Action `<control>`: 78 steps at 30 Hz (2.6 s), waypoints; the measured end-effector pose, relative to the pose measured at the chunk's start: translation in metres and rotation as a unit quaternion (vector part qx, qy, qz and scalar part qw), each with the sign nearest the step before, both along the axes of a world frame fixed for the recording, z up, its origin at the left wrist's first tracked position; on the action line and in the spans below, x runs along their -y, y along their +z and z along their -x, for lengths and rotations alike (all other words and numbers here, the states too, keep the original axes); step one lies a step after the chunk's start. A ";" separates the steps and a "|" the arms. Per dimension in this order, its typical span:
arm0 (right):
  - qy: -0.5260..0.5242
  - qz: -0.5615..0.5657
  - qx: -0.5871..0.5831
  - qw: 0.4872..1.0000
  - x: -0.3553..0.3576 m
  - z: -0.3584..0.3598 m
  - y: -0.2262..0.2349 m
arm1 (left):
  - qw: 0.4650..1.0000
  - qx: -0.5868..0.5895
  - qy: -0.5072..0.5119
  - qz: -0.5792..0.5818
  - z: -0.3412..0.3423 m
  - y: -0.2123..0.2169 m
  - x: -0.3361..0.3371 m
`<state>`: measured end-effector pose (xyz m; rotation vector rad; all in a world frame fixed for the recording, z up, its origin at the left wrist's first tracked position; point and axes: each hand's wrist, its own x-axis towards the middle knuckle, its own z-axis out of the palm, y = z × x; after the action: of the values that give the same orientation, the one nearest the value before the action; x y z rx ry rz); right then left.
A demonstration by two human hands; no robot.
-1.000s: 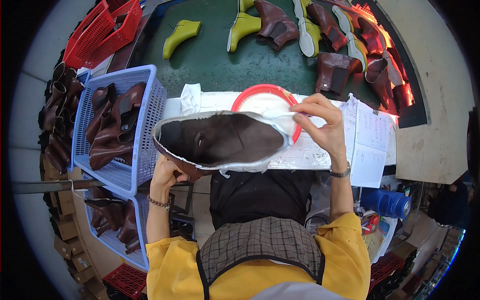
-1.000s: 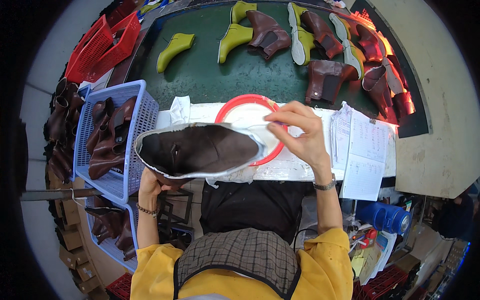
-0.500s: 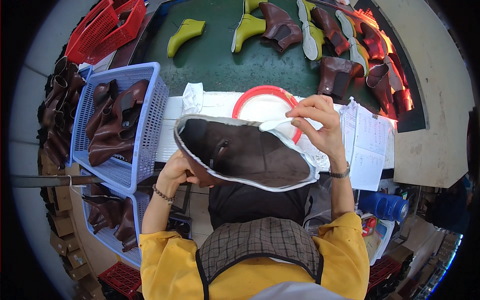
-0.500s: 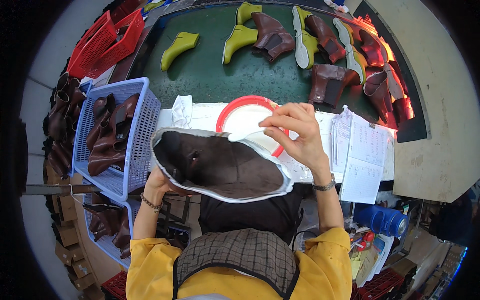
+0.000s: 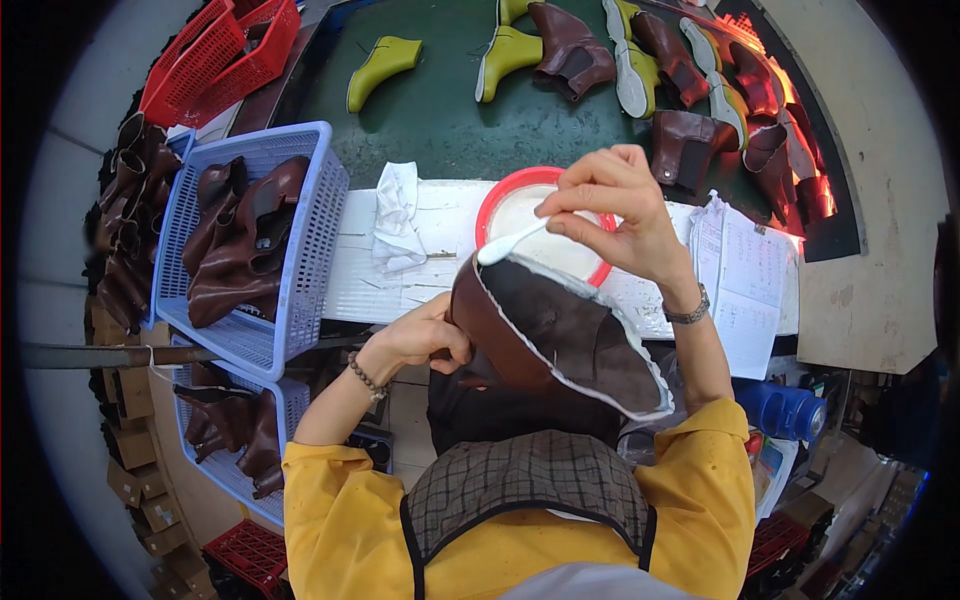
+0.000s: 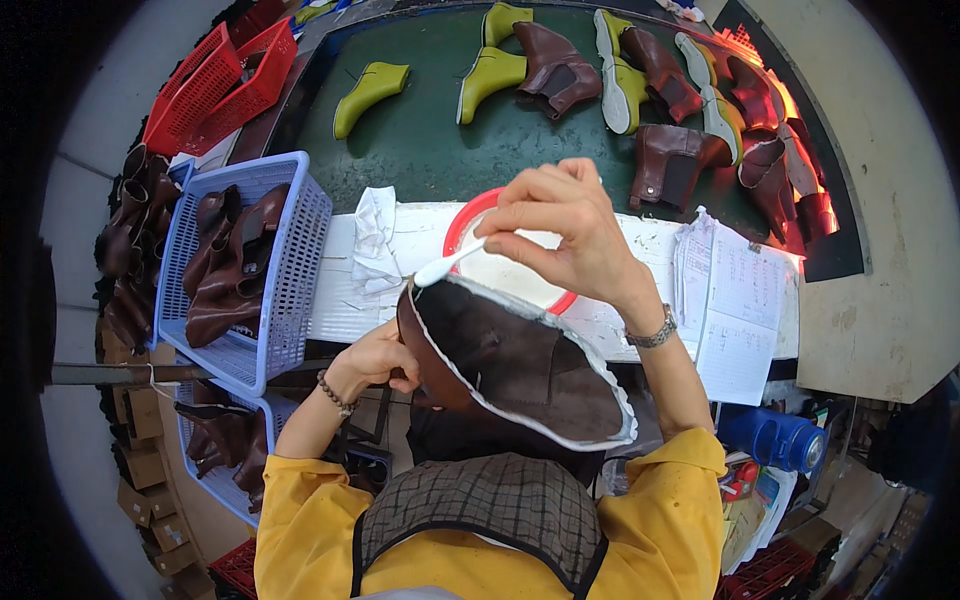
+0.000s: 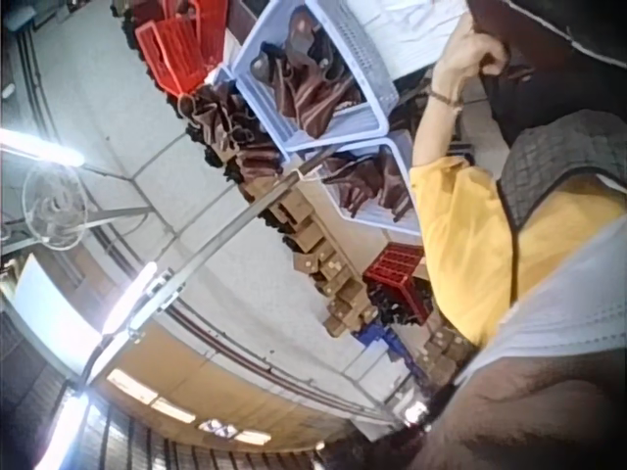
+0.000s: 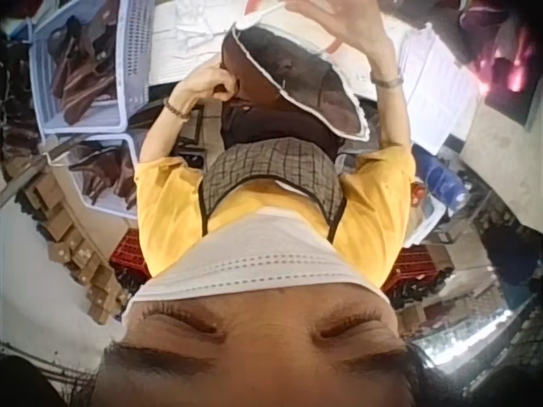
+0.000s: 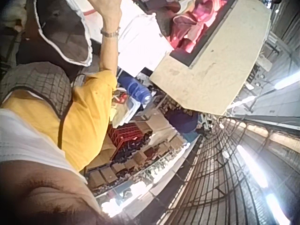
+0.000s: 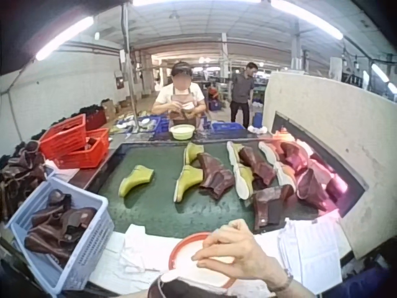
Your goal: Applying white adhesive glue to the edges and interior of brown leather shoe uppers using a brush.
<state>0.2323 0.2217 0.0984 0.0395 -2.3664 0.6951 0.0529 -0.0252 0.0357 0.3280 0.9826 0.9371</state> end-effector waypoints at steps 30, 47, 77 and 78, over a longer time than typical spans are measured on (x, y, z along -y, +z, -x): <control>-0.212 0.262 -0.071 0.939 0.006 -0.087 -0.063 | 0.726 -0.500 0.361 -0.305 0.021 -0.051 0.056; -0.172 0.168 -0.052 0.969 0.085 -0.041 -0.035 | 0.326 -0.773 0.410 -0.358 0.002 0.003 -0.059; -0.378 0.470 -0.168 0.780 -0.037 -0.082 -0.208 | 0.609 -0.702 0.102 -0.354 0.065 0.024 -0.119; -0.382 0.464 -0.179 0.779 -0.036 -0.080 -0.210 | 0.559 -0.744 0.153 -0.333 0.063 0.053 -0.087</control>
<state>0.3120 0.2573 -0.1113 -1.0519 -1.2620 1.1884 -0.0099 0.0614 0.0890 1.8869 2.2389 1.2655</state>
